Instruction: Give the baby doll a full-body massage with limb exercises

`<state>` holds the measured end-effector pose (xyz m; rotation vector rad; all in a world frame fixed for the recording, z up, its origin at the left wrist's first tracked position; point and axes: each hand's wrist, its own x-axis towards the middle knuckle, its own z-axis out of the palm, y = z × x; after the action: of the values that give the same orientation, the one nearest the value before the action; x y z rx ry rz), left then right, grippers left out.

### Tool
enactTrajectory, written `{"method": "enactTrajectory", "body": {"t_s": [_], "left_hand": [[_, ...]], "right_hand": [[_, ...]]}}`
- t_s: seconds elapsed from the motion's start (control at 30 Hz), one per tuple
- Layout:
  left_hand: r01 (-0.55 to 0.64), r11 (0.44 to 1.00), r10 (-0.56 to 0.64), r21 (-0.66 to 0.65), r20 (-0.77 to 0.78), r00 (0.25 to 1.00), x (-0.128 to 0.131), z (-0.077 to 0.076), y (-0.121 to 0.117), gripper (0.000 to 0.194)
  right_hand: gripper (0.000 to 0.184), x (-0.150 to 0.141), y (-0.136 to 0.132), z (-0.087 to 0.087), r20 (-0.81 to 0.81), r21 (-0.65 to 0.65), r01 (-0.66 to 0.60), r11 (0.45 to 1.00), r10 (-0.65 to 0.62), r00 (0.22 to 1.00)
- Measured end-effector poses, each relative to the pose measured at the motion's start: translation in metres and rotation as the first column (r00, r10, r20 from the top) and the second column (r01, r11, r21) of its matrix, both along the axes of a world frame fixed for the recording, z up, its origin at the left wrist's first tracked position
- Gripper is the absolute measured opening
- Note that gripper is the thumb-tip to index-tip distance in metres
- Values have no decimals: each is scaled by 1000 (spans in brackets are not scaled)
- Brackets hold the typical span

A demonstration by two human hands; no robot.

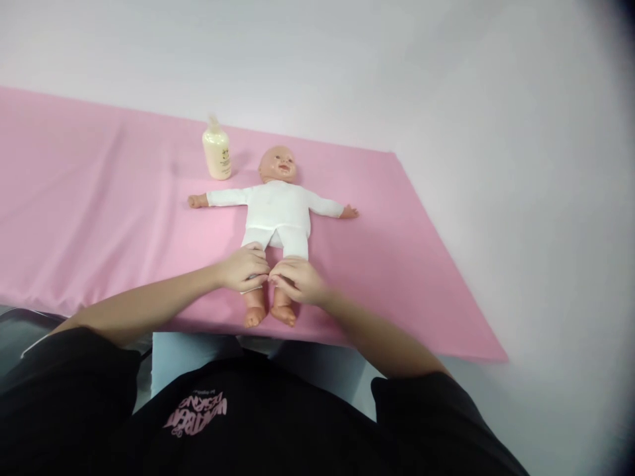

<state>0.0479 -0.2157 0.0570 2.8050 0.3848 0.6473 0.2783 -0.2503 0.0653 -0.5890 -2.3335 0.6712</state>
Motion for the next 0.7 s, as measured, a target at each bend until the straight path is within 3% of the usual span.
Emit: {"method": "enactTrajectory", "body": {"t_s": [0.03,0.1,0.23,0.33,0.43,0.5,0.6,0.7], "left_hand": [[-8,1000,8,-4,5,1000,0,-1,1,45],[-9,1000,9,-13,38,999,-1,-4,3,49],[-61,997,69,-53,163,984,-3,-12,8,50],[-175,976,201,-126,238,950,-5,-17,21,52],[-329,921,375,-209,247,893,-2,-16,51,54],[-446,854,510,-267,268,817,5,-8,81,52],[-535,723,681,-436,327,655,24,11,130,43],[-679,450,878,-581,148,455,44,25,164,35]], "right_hand": [[28,0,5,-3,20,108,43,993,-46,999],[22,1,15,-8,16,175,126,976,-130,991],[30,2,29,-18,-64,75,332,940,-327,943],[43,4,41,-27,-84,-21,452,892,-452,888],[48,10,62,-32,-74,-97,529,843,-536,841],[51,17,83,-30,-20,-109,605,789,-610,792],[52,30,121,-20,101,-52,762,645,-756,647],[55,44,151,-8,225,14,880,474,-859,459]]}}
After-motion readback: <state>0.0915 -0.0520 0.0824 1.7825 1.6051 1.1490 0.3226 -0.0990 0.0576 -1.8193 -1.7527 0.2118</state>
